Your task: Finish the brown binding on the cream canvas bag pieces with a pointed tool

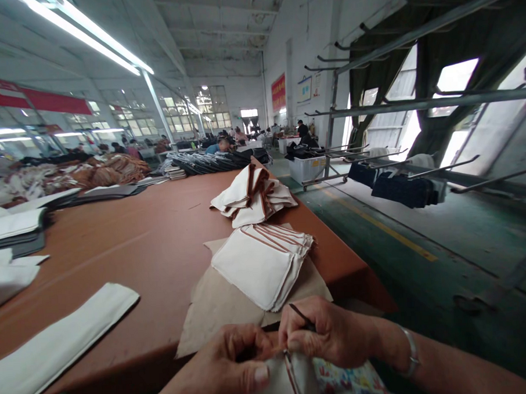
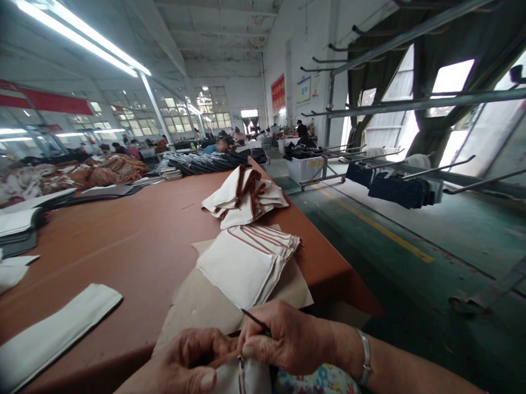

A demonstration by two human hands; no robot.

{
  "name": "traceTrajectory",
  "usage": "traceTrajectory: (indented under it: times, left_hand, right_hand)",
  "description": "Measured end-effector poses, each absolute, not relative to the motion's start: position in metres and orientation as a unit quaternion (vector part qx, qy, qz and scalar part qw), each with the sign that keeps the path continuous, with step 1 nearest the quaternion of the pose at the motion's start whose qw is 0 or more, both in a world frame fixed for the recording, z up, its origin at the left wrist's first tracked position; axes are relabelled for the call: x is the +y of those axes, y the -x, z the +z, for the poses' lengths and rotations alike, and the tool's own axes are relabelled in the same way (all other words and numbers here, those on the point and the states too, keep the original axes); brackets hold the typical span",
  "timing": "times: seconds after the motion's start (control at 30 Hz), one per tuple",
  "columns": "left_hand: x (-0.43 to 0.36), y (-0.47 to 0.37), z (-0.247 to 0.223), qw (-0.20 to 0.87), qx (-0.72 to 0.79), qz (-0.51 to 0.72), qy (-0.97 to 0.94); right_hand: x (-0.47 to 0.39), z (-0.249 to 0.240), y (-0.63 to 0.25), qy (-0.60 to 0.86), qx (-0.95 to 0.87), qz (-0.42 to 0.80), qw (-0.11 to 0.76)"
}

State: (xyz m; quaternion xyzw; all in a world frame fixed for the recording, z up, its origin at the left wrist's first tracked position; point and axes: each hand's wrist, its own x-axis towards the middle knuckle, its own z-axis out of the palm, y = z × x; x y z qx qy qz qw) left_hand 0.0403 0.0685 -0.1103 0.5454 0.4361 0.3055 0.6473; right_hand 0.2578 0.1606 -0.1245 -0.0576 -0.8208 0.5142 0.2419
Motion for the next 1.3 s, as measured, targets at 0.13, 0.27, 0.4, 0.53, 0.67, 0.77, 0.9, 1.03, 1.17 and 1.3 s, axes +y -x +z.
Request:
traceTrajectory:
  times: [0.13, 0.27, 0.4, 0.53, 0.67, 0.77, 0.9, 1.03, 1.17, 1.3]
  left_hand:
    - [0.072, -0.045, -0.095, 0.563, 0.489, 0.269, -0.610]
    - [0.073, -0.057, -0.107, 0.609, 0.475, 0.265, -0.577]
    - [0.070, -0.070, -0.117, 0.584, 0.472, 0.336, -0.569]
    - [0.063, -0.079, -0.116, 0.442, 0.496, 0.416, -0.621]
    - [0.057, -0.081, -0.119, 0.489, 0.489, 0.455, -0.561]
    - [0.054, -0.079, -0.123, 0.566, 0.468, 0.457, -0.501]
    - [0.056, -0.076, -0.123, 0.602, 0.467, 0.447, -0.468]
    - [0.060, -0.078, -0.120, 0.525, 0.476, 0.462, -0.533]
    - [0.061, -0.076, -0.130, 0.546, 0.483, 0.459, -0.508]
    - [0.064, -0.053, -0.142, 0.601, 0.456, 0.398, -0.522]
  right_hand:
    - [0.157, -0.121, -0.255, 0.056, -0.834, 0.492, 0.243]
    - [0.156, -0.116, -0.257, 0.084, -0.843, 0.479, 0.232]
    - [0.154, -0.119, -0.258, 0.125, -0.813, 0.524, 0.220]
    - [0.148, -0.137, -0.254, 0.193, -0.665, 0.697, 0.186]
    - [0.147, -0.147, -0.250, 0.186, -0.578, 0.776, 0.170]
    - [0.153, -0.142, -0.251, 0.160, -0.606, 0.766, 0.145]
    - [0.159, -0.124, -0.256, 0.156, -0.652, 0.733, 0.115]
    - [0.154, -0.121, -0.256, 0.178, -0.664, 0.716, 0.121]
    - [0.144, -0.142, -0.248, 0.168, -0.557, 0.792, 0.185]
    - [0.146, -0.160, -0.244, 0.143, -0.509, 0.817, 0.232]
